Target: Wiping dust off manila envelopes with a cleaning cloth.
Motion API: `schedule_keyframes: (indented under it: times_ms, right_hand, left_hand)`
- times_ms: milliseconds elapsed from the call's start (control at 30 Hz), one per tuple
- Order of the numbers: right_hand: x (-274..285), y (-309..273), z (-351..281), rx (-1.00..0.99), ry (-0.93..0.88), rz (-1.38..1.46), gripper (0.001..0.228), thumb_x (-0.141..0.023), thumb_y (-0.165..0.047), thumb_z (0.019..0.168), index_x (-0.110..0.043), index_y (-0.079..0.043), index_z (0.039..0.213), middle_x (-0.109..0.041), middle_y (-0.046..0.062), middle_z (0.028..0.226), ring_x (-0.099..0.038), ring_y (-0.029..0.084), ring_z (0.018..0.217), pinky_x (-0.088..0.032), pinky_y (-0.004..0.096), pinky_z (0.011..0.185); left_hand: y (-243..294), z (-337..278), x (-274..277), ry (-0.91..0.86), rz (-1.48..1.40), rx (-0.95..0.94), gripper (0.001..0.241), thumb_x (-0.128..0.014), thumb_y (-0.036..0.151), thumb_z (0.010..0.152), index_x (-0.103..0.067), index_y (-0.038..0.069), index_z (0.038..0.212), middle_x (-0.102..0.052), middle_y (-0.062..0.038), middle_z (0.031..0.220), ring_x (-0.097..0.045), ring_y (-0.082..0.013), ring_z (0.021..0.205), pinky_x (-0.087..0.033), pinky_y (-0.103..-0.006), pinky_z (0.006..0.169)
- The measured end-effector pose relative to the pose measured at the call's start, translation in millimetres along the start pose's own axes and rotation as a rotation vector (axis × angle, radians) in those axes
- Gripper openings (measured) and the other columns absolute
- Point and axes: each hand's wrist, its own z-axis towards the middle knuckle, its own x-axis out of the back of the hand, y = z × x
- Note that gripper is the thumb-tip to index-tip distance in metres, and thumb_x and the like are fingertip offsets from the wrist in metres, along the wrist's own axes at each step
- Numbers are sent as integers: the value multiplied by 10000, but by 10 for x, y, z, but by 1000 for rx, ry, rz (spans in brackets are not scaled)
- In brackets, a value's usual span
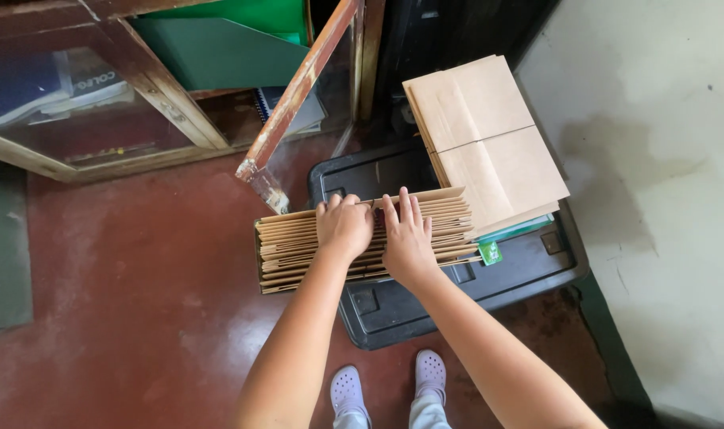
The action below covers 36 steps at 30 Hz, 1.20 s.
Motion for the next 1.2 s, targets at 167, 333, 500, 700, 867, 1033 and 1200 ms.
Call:
schedule_keyframes:
  times_ms: [167, 333, 500, 700, 867, 1033, 1200]
  right_hand:
    - [149, 68, -114, 49, 124, 75, 832, -743, -25, 767, -379, -144, 1506, -117, 184, 1679, -163, 375, 1549, -298, 637, 1170]
    - [586, 50, -258, 143, 347, 53, 642, -696, 11, 722, -569, -128, 1336, -131, 201, 1690, -155, 427, 1544, -288, 704, 1139]
    - [1028, 156, -348, 237, 574, -63, 440, -576, -61, 653, -660, -219, 1054, -544, -23, 1313, -400, 251, 1339, -186, 647, 1105]
    - [1592, 288, -502, 307, 768, 141, 377, -652, -89, 682, -699, -281, 1003, -565, -92, 1129, -459, 205, 1127, -295, 466, 979]
    - [2151, 289, -845, 188, 850, 330, 449, -652, 26, 691, -695, -167, 1094, -535, 7, 1157, -466, 282, 1094, -391, 489, 892]
    - [2185, 152, -1165, 129, 905, 1115, 460, -485, 177, 688, -683, 0, 1064, -495, 95, 1012, -578, 217, 939, -543, 304, 834]
    - [1734, 333, -1127, -426, 526, 1906, 245, -518, 74, 680, -549, -110, 839, -565, 120, 706, -585, 233, 407, -464, 368, 347]
  left_hand:
    - [81, -12, 196, 108, -113, -52, 305, -515, 325, 988, -774, 182, 913, -704, -10, 1009, -574, -246, 1103, -450, -457, 999]
    - [328, -240, 856, 397, -105, -284, 231, -595, 309, 932, -737, 166, 820, -672, -10, 886, -573, -219, 1011, -450, -422, 961]
    - [504, -432, 1387, 689, -109, -479, 177, -654, 300, 862, -654, 207, 712, -597, 41, 814, -554, -160, 909, -435, -374, 919]
    - [794, -995, 1993, 955, -187, -508, 478, -743, 56, 828, -638, 103, 1293, -548, -96, 1431, -556, -315, 1248, -428, -439, 1126]
    - [994, -1147, 2080, 1081, -322, -310, 604, -713, 113, 869, -524, 80, 1441, -407, -173, 1528, -474, -381, 1357, -401, -481, 1152]
    - [946, -907, 1634, 780, -604, 141, 878, -778, 318, 833, -318, 47, 1531, -247, -321, 1569, -395, -530, 1395, -395, -631, 1096]
    - [716, -905, 1416, 675, -441, 316, 802, -760, 414, 841, -447, 21, 1467, -361, -294, 1549, -376, -491, 1431, -339, -590, 1141]
